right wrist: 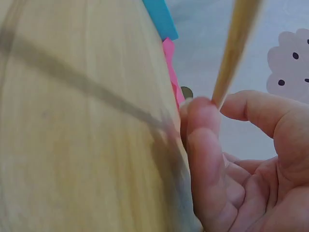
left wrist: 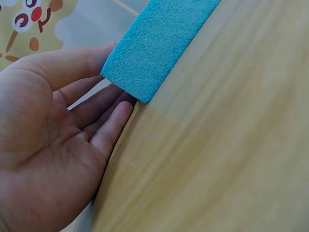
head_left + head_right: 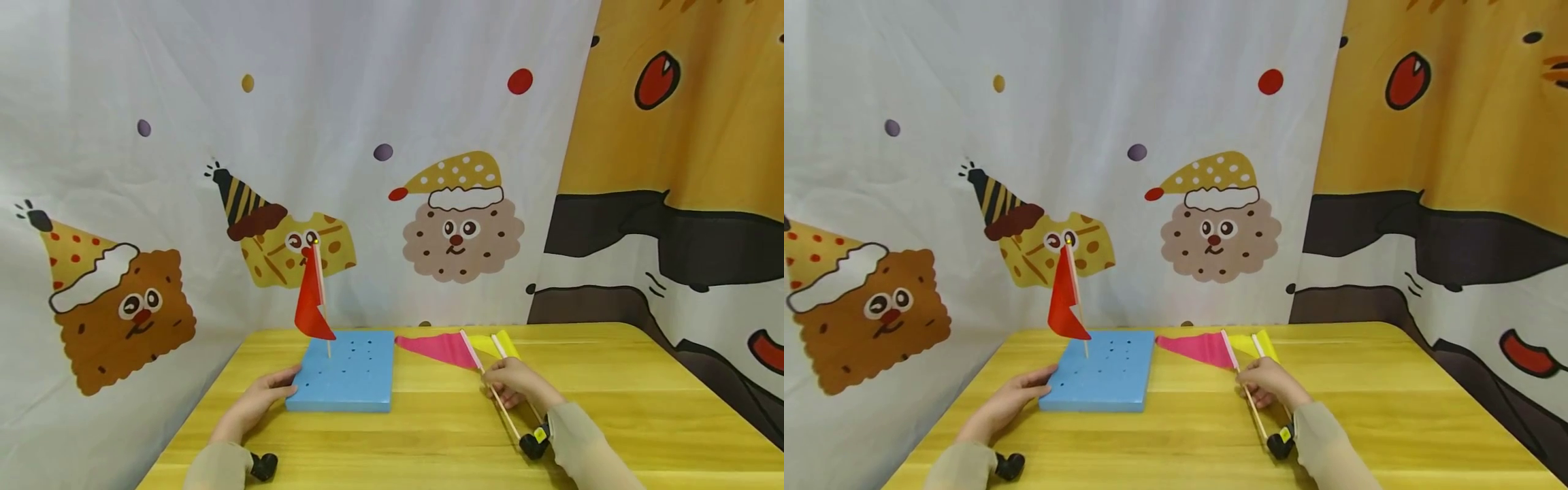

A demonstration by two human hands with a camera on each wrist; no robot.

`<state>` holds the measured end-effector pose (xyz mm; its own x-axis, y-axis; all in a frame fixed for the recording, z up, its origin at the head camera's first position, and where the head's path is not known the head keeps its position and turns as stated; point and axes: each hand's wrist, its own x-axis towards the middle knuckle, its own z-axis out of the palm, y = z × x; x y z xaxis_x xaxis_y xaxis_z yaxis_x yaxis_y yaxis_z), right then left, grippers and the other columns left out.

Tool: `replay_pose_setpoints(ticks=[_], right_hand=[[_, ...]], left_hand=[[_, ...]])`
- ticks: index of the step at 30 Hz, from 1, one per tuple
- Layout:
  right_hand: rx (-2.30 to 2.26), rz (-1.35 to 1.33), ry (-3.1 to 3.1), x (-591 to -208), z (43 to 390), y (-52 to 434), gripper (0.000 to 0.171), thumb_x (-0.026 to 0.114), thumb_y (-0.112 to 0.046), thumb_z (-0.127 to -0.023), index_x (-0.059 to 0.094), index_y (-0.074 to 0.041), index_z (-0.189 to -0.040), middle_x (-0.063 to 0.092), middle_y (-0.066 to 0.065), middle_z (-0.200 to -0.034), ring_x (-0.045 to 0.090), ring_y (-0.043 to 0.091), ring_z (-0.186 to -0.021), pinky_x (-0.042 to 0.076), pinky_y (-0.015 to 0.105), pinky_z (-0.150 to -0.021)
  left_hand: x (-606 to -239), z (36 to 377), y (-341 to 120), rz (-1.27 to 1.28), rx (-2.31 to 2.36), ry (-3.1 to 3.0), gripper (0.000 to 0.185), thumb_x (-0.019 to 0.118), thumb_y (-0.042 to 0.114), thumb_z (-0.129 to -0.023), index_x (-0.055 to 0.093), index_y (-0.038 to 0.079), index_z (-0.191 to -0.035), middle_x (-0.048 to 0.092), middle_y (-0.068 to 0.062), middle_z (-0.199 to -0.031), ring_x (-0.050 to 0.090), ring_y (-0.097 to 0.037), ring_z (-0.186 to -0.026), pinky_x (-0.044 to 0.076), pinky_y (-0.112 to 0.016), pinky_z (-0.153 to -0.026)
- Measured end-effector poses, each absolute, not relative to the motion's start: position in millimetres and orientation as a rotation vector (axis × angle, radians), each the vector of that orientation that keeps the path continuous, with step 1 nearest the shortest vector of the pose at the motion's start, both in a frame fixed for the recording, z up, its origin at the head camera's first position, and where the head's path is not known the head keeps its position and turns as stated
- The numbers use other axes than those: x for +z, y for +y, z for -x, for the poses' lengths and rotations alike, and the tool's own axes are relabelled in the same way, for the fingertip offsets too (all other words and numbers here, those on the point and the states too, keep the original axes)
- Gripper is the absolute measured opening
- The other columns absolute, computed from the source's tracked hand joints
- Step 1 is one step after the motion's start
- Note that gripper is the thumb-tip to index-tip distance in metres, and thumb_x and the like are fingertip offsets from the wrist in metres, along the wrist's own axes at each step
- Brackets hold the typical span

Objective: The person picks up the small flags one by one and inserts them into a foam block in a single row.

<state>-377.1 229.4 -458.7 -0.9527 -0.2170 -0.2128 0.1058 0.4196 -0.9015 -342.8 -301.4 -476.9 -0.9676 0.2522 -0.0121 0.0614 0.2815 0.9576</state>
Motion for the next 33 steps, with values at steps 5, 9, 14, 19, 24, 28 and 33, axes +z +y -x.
replay_pose_setpoints(ticks=[5,9,14,19,24,28,33], right_hand=[[-1.636,0.151,2.244,-457.9,378.1,232.3,0.056,0.056,-0.024,-0.098,0.041,0.016,-0.134,0.069,0.013,-0.08,0.058,0.011,-0.05,0.052,0.026,-0.049],[-1.649,0.189,2.193,-457.6,379.7,233.9,0.06,0.055,-0.02,-0.098,0.034,0.017,-0.14,0.069,0.013,-0.083,0.06,0.012,-0.052,0.053,0.026,-0.051],[-1.659,0.218,2.166,-456.4,380.7,232.9,0.058,0.055,-0.015,-0.097,0.033,0.015,-0.142,0.069,0.014,-0.086,0.061,0.012,-0.053,0.054,0.027,-0.053],[-1.68,0.213,2.18,-447.9,381.4,228.6,0.056,0.054,-0.013,-0.097,0.033,0.013,-0.142,0.069,0.016,-0.089,0.06,0.011,-0.051,0.055,0.027,-0.052],[-1.698,0.208,2.211,-430.9,380.6,226.5,0.054,0.054,-0.013,-0.097,0.035,0.009,-0.142,0.067,0.02,-0.093,0.06,0.013,-0.049,0.055,0.029,-0.05],[-1.678,0.259,2.237,-415.6,379.3,227.2,0.056,0.056,-0.014,-0.097,0.034,0.01,-0.142,0.066,0.023,-0.097,0.061,0.013,-0.05,0.055,0.029,-0.05],[-1.664,0.341,2.262,-395.5,379.7,223.8,0.055,0.056,-0.012,-0.096,0.035,0.01,-0.141,0.067,0.015,-0.089,0.059,0.013,-0.049,0.055,0.029,-0.05]], left_hand=[[-479.5,342.4,-299.7,-0.256,1.795,2.403,0.061,0.065,0.021,-0.094,0.042,-0.001,-0.146,0.034,-0.023,-0.151,0.025,-0.04,-0.141,0.021,-0.055,-0.113],[-480.3,343.1,-298.7,-0.275,1.798,2.393,0.061,0.064,0.019,-0.095,0.04,-0.001,-0.146,0.032,-0.024,-0.152,0.024,-0.04,-0.141,0.019,-0.054,-0.113],[-478.2,341.6,-299.3,-0.289,1.779,2.387,0.059,0.061,0.018,-0.096,0.038,-0.001,-0.147,0.029,-0.023,-0.153,0.023,-0.04,-0.141,0.021,-0.055,-0.113],[-474.8,340.8,-300.1,-0.281,1.774,2.391,0.06,0.062,0.019,-0.096,0.038,-0.001,-0.147,0.029,-0.022,-0.154,0.022,-0.04,-0.142,0.021,-0.055,-0.113],[-473.3,341.5,-299.6,-0.275,1.778,2.393,0.06,0.062,0.019,-0.096,0.038,0.0,-0.148,0.029,-0.022,-0.154,0.021,-0.039,-0.142,0.02,-0.054,-0.113],[-474.8,341.3,-299.0,-0.276,1.777,2.389,0.06,0.062,0.019,-0.096,0.038,0.0,-0.148,0.029,-0.022,-0.154,0.022,-0.039,-0.142,0.021,-0.054,-0.113],[-477.6,341.4,-300.8,-0.29,1.775,2.387,0.061,0.062,0.02,-0.096,0.037,-0.001,-0.148,0.029,-0.024,-0.153,0.023,-0.041,-0.141,0.022,-0.055,-0.112]])
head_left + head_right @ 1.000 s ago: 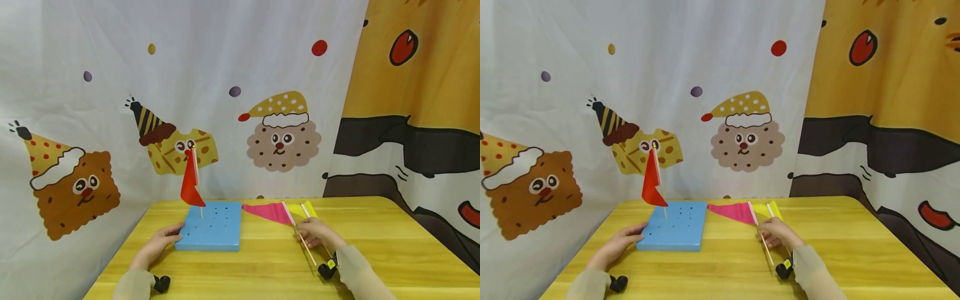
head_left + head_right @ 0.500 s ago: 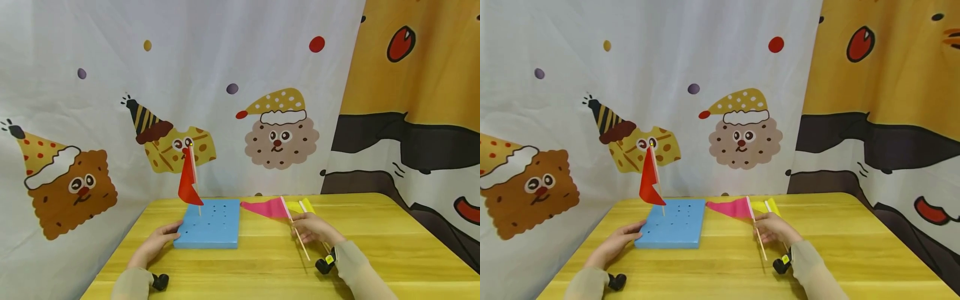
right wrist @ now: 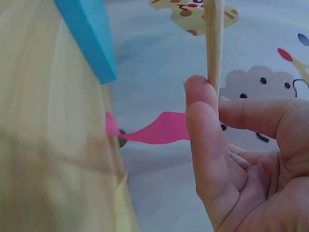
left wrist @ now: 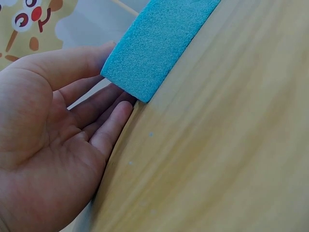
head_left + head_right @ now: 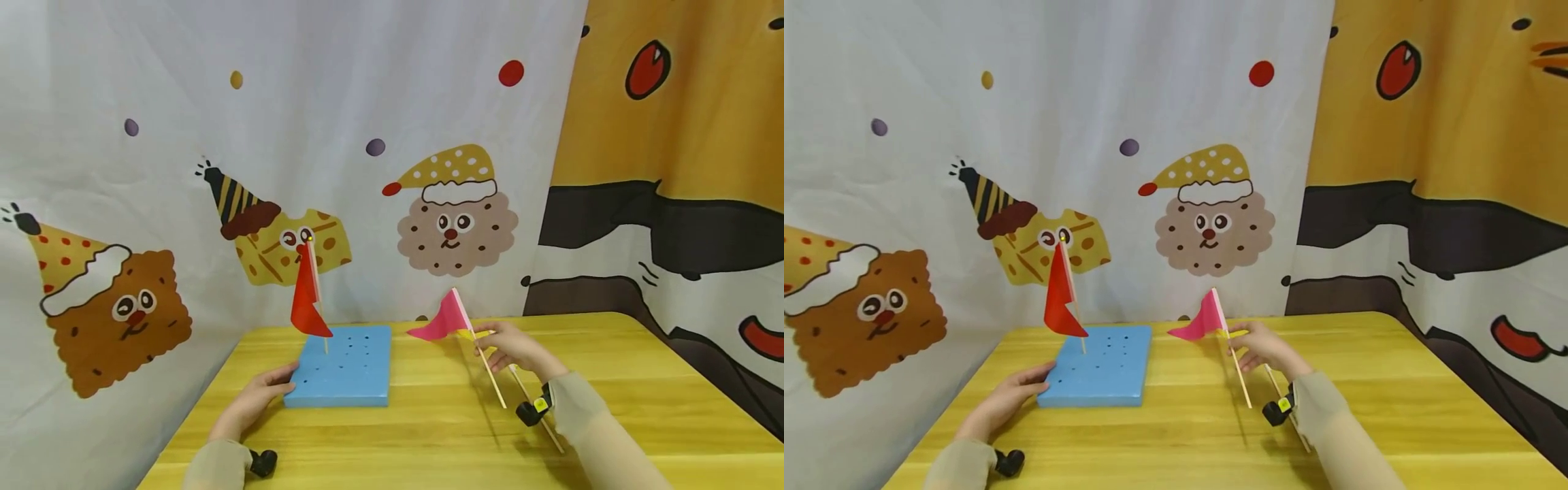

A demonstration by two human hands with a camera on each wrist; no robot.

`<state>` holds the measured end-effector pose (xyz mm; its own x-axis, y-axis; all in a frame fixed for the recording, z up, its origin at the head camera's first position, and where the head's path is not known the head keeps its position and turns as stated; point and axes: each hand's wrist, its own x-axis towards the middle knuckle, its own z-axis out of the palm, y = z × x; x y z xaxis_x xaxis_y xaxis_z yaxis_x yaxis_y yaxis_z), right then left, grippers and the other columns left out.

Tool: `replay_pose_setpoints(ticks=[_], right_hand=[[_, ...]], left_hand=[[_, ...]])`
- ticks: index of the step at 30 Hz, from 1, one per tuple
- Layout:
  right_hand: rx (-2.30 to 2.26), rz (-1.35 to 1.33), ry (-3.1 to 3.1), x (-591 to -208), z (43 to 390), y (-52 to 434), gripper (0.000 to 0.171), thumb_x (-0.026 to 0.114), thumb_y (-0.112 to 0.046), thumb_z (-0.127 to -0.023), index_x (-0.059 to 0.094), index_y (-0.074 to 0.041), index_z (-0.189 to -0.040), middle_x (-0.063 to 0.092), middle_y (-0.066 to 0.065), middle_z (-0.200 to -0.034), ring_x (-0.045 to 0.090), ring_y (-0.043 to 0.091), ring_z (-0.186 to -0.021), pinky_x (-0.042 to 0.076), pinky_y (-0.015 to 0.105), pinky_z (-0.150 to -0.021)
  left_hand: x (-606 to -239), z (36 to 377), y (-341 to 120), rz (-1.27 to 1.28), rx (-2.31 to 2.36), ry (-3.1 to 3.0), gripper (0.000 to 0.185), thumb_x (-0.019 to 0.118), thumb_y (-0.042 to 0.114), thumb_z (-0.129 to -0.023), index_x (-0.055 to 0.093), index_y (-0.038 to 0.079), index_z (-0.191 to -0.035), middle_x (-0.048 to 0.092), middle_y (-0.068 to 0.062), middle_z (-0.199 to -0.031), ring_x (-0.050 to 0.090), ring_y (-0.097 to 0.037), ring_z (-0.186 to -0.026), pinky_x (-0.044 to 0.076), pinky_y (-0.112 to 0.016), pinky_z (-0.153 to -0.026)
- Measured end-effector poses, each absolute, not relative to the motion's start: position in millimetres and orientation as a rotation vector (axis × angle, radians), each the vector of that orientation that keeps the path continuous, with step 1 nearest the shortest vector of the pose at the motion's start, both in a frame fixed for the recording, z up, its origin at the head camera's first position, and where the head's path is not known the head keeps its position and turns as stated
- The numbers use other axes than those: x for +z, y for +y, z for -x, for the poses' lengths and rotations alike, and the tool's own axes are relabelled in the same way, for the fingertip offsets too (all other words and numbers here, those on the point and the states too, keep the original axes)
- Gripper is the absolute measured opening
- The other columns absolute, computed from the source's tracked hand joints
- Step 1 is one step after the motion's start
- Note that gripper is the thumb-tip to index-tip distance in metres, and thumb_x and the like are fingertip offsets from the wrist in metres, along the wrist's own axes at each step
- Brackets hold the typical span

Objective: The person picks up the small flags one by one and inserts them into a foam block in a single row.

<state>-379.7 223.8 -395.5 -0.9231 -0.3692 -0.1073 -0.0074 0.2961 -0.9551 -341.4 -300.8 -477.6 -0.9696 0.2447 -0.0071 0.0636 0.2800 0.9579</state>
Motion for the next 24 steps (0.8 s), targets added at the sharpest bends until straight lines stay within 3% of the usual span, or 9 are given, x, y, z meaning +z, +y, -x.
replay_pose_setpoints(ticks=[13,24], right_hand=[[-1.664,0.455,2.356,-354.3,386.0,202.2,0.053,0.056,-0.011,-0.096,0.035,0.008,-0.141,0.066,0.013,-0.085,0.061,0.015,-0.047,0.057,0.034,-0.051],[-1.769,0.577,2.503,-368.0,390.8,161.0,0.049,0.055,-0.004,-0.095,0.037,0.002,-0.14,0.067,0.013,-0.083,0.064,0.028,-0.051,0.056,0.04,-0.048]], left_hand=[[-476.6,341.2,-304.2,-0.28,1.783,2.405,0.06,0.063,0.021,-0.096,0.039,-0.001,-0.147,0.031,-0.023,-0.152,0.025,-0.04,-0.141,0.024,-0.054,-0.112],[-478.2,339.2,-300.4,-0.325,1.757,2.41,0.059,0.061,0.019,-0.097,0.038,-0.002,-0.147,0.03,-0.023,-0.153,0.024,-0.041,-0.141,0.023,-0.054,-0.112]])
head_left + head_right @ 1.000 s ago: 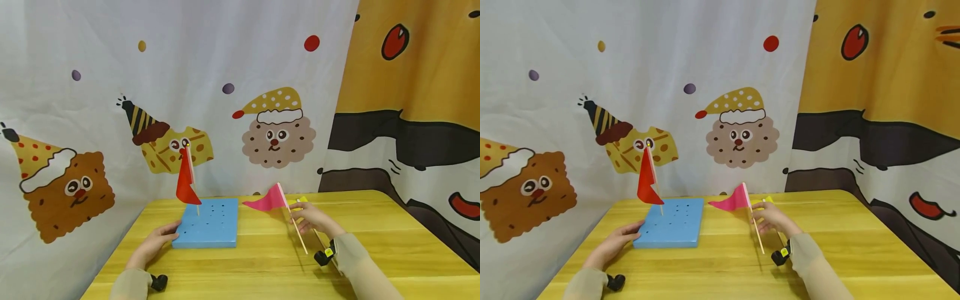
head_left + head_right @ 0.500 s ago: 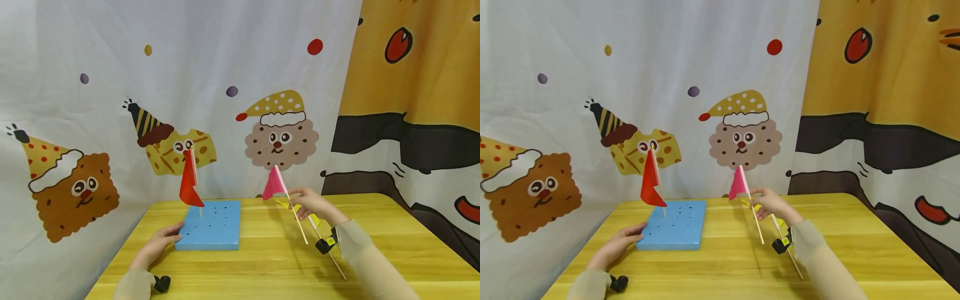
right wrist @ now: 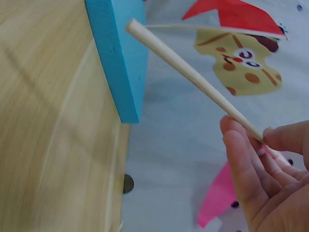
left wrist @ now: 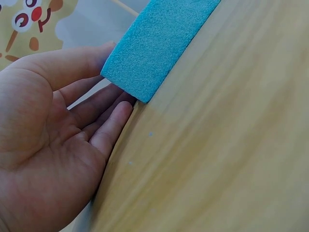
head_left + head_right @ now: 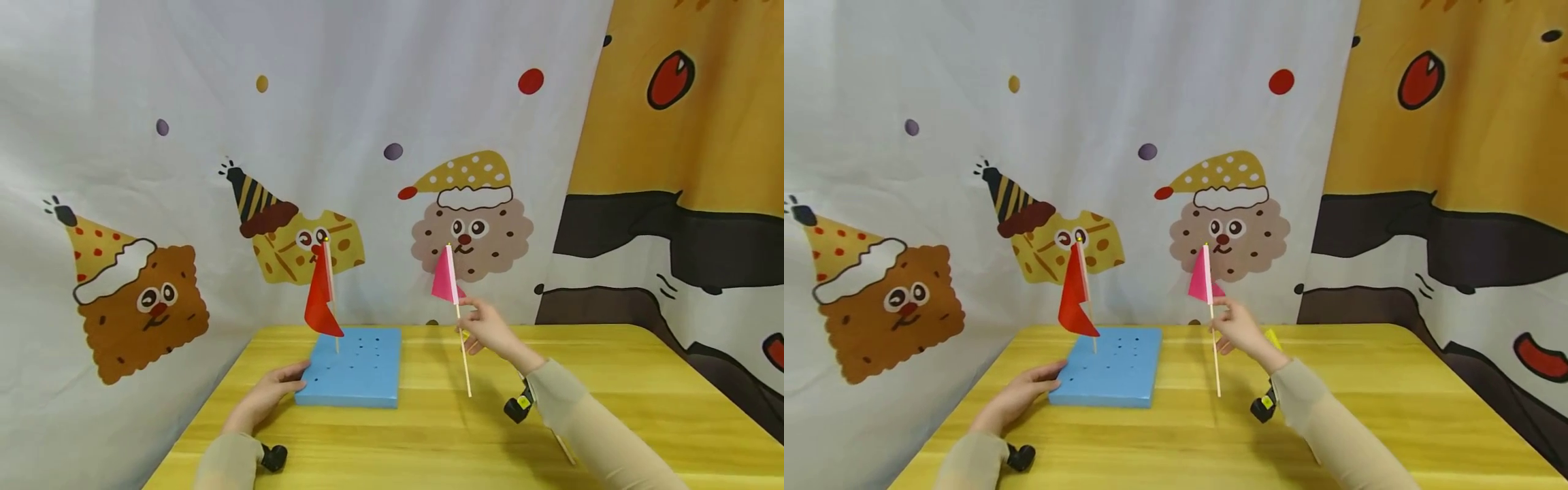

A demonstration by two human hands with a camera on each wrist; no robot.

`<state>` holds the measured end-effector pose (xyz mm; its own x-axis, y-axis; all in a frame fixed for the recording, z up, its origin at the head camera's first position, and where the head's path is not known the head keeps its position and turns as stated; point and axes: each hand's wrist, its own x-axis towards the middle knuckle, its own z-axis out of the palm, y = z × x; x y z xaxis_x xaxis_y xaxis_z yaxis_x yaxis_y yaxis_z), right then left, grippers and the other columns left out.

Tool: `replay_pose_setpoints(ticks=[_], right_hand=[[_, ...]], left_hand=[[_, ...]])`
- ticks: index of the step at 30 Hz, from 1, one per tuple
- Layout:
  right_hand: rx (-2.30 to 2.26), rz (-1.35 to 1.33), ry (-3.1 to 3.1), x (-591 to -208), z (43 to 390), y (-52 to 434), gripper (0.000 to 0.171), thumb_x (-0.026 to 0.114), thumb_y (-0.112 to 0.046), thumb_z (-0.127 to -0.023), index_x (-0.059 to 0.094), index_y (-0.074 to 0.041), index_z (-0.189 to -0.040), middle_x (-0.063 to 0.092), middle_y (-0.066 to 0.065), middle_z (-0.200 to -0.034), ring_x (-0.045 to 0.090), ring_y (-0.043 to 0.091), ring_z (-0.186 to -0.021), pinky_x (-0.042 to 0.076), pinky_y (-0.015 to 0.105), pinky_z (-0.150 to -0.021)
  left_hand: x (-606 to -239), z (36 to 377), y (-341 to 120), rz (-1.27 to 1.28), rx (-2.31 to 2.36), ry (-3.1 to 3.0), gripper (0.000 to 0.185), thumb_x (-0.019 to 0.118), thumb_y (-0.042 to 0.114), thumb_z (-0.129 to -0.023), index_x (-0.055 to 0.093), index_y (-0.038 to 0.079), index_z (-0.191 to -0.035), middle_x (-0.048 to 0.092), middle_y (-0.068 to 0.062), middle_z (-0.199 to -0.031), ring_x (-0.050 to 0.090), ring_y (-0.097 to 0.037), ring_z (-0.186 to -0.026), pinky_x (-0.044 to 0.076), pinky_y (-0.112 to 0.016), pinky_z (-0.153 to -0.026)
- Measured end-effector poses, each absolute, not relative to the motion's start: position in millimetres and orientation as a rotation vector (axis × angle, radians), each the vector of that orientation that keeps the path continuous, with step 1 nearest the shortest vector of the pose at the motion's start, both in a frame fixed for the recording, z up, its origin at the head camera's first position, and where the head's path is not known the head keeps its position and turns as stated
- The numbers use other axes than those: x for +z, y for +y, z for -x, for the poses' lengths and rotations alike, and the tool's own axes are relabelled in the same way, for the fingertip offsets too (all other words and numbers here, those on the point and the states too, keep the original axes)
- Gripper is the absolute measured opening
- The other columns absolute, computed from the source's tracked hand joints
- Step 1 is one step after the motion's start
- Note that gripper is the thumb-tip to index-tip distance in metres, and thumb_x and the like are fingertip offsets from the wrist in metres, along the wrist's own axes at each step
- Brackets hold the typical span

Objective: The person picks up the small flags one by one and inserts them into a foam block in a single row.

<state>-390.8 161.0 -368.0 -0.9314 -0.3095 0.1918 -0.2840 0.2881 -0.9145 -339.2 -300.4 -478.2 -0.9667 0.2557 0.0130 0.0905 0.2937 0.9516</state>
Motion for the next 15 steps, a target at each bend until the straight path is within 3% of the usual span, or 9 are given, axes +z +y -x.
replay_pose_setpoints(ticks=[9,11,15], right_hand=[[-1.743,0.636,2.6,-368.0,398.4,125.3,0.047,0.057,-0.005,-0.095,0.043,-0.009,-0.139,0.067,0.011,-0.085,0.064,0.029,-0.051,0.055,0.045,-0.047],[-1.738,0.67,2.595,-365.5,400.7,117.1,0.047,0.057,-0.006,-0.096,0.042,-0.01,-0.14,0.066,0.011,-0.086,0.064,0.032,-0.053,0.055,0.05,-0.049],[-1.742,0.722,2.59,-360.6,401.6,100.2,0.047,0.058,-0.007,-0.096,0.041,-0.009,-0.14,0.066,0.014,-0.087,0.064,0.035,-0.055,0.055,0.048,-0.048]], left_hand=[[-480.9,340.5,-298.9,-0.309,1.812,2.358,0.059,0.061,0.018,-0.096,0.039,-0.002,-0.147,0.03,-0.023,-0.153,0.024,-0.04,-0.141,0.023,-0.055,-0.112],[-479.2,341.0,-299.5,-0.312,1.81,2.362,0.059,0.061,0.019,-0.097,0.039,-0.001,-0.147,0.03,-0.022,-0.153,0.024,-0.04,-0.141,0.023,-0.055,-0.112],[-477.2,338.4,-300.4,-0.32,1.793,2.395,0.058,0.061,0.019,-0.097,0.039,-0.001,-0.147,0.031,-0.022,-0.153,0.025,-0.04,-0.141,0.022,-0.054,-0.113]])
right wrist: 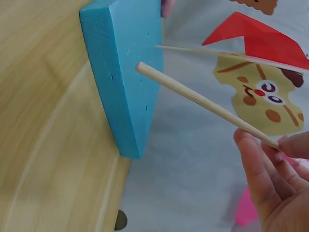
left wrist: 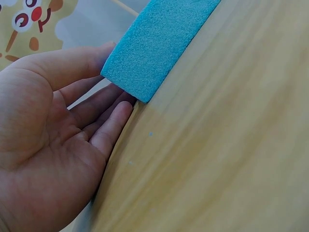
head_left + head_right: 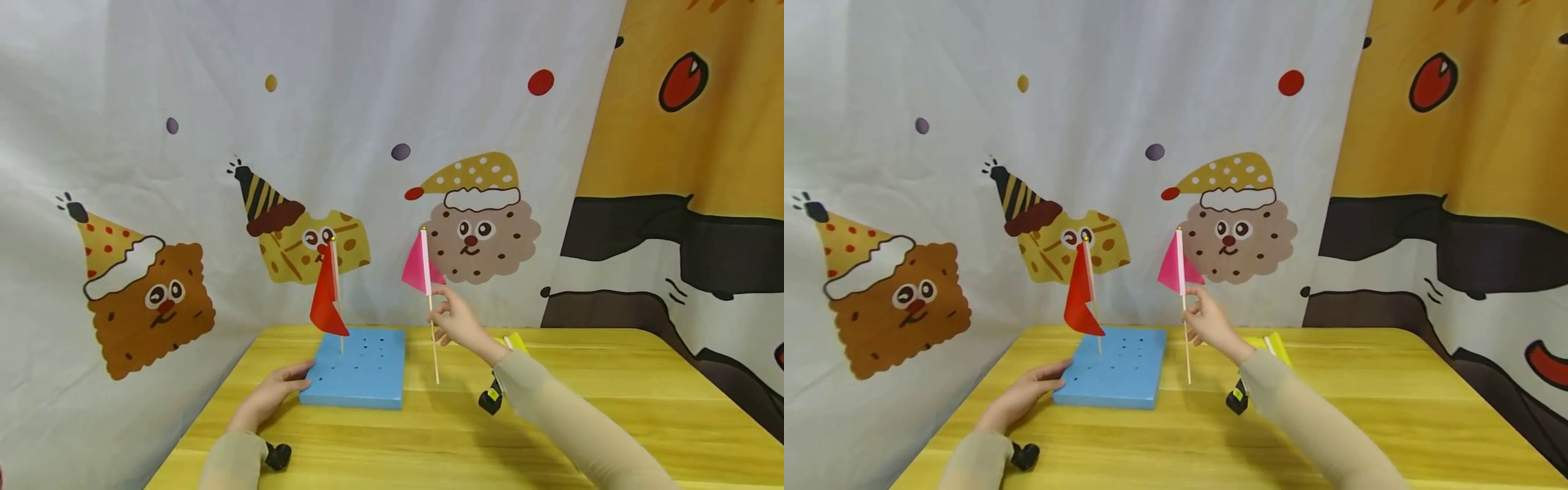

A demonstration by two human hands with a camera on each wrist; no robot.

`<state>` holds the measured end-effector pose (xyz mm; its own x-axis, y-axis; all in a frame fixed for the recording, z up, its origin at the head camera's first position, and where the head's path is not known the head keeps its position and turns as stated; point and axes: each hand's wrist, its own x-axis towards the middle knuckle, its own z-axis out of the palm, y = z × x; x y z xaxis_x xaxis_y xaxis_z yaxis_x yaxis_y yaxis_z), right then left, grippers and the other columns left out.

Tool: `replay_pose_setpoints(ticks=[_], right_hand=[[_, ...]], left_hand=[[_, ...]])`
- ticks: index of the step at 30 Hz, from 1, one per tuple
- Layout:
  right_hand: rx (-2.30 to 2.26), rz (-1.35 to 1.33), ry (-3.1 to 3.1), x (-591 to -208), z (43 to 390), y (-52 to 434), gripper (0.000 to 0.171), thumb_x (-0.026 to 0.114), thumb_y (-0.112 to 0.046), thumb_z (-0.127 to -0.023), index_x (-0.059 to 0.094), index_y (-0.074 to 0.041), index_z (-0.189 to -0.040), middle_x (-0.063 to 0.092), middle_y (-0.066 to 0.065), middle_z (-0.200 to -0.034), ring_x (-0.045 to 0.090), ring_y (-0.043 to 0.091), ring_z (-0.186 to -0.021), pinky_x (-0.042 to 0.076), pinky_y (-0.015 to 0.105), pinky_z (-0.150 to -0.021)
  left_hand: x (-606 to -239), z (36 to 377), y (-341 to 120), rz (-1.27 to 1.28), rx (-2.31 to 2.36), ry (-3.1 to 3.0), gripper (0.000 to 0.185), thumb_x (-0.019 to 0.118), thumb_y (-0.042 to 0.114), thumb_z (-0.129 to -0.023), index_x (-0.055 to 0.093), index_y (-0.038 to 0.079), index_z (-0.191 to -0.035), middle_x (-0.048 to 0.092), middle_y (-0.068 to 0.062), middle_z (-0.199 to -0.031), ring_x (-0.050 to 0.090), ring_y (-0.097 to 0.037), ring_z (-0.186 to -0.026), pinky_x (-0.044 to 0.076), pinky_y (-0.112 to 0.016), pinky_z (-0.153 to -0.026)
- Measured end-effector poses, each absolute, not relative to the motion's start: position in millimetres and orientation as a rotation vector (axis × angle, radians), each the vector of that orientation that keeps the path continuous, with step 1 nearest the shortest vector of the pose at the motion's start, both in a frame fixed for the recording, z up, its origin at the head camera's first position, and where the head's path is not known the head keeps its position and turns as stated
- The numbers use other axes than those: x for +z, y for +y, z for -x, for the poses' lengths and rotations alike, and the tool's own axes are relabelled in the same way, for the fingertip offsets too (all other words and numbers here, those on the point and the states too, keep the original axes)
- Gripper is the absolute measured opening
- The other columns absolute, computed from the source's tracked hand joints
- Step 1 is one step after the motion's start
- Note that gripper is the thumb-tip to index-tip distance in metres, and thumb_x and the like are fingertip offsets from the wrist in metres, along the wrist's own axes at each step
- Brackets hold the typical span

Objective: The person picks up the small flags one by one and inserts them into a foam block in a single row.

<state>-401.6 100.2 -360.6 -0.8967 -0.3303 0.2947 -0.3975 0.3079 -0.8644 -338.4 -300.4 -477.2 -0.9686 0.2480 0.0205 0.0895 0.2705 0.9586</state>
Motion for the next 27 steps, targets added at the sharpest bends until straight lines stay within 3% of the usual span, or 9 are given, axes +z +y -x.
replay_pose_setpoints(ticks=[3,8,17,23,27], right_hand=[[1.647,-0.708,-2.462,-359.1,405.5,86.4,0.047,0.059,-0.008,-0.096,0.042,-0.01,-0.14,0.066,0.017,-0.089,0.065,0.035,-0.056,0.055,0.045,-0.047],[1.654,-0.723,-2.393,-364.5,415.2,65.2,0.045,0.059,-0.007,-0.096,0.044,-0.013,-0.138,0.066,0.016,-0.09,0.065,0.041,-0.06,0.054,0.055,-0.052],[1.634,-0.77,-2.344,-373.3,423.8,34.9,0.044,0.059,-0.006,-0.096,0.044,-0.015,-0.137,0.066,0.011,-0.088,0.065,0.029,-0.055,0.055,0.041,-0.046],[1.621,-0.823,-2.318,-374.1,431.6,14.0,0.044,0.06,-0.009,-0.097,0.043,-0.017,-0.136,0.067,0.015,-0.092,0.066,0.038,-0.062,0.055,0.051,-0.051],[1.642,-0.839,-2.307,-374.5,436.5,0.2,0.043,0.059,-0.009,-0.098,0.043,-0.02,-0.136,0.066,0.014,-0.092,0.066,0.041,-0.065,0.056,0.049,-0.051]], left_hand=[[-475.9,338.5,-300.7,-0.33,1.792,2.408,0.058,0.061,0.018,-0.097,0.039,-0.002,-0.147,0.031,-0.022,-0.153,0.025,-0.04,-0.141,0.023,-0.054,-0.112],[-478.8,340.9,-302.1,-0.324,1.803,2.398,0.058,0.063,0.019,-0.096,0.04,0.0,-0.146,0.032,-0.021,-0.152,0.027,-0.04,-0.14,0.025,-0.053,-0.112],[-481.3,339.8,-300.9,-0.328,1.799,2.405,0.058,0.062,0.018,-0.096,0.04,-0.002,-0.146,0.033,-0.02,-0.152,0.026,-0.04,-0.14,0.023,-0.053,-0.112],[-480.4,338.4,-300.1,-0.325,1.811,2.419,0.055,0.061,0.017,-0.097,0.042,-0.002,-0.145,0.034,-0.022,-0.151,0.027,-0.041,-0.139,0.023,-0.055,-0.112],[-478.7,338.9,-300.6,-0.329,1.812,2.415,0.056,0.06,0.017,-0.097,0.041,-0.002,-0.145,0.033,-0.023,-0.151,0.027,-0.042,-0.139,0.022,-0.056,-0.112]])
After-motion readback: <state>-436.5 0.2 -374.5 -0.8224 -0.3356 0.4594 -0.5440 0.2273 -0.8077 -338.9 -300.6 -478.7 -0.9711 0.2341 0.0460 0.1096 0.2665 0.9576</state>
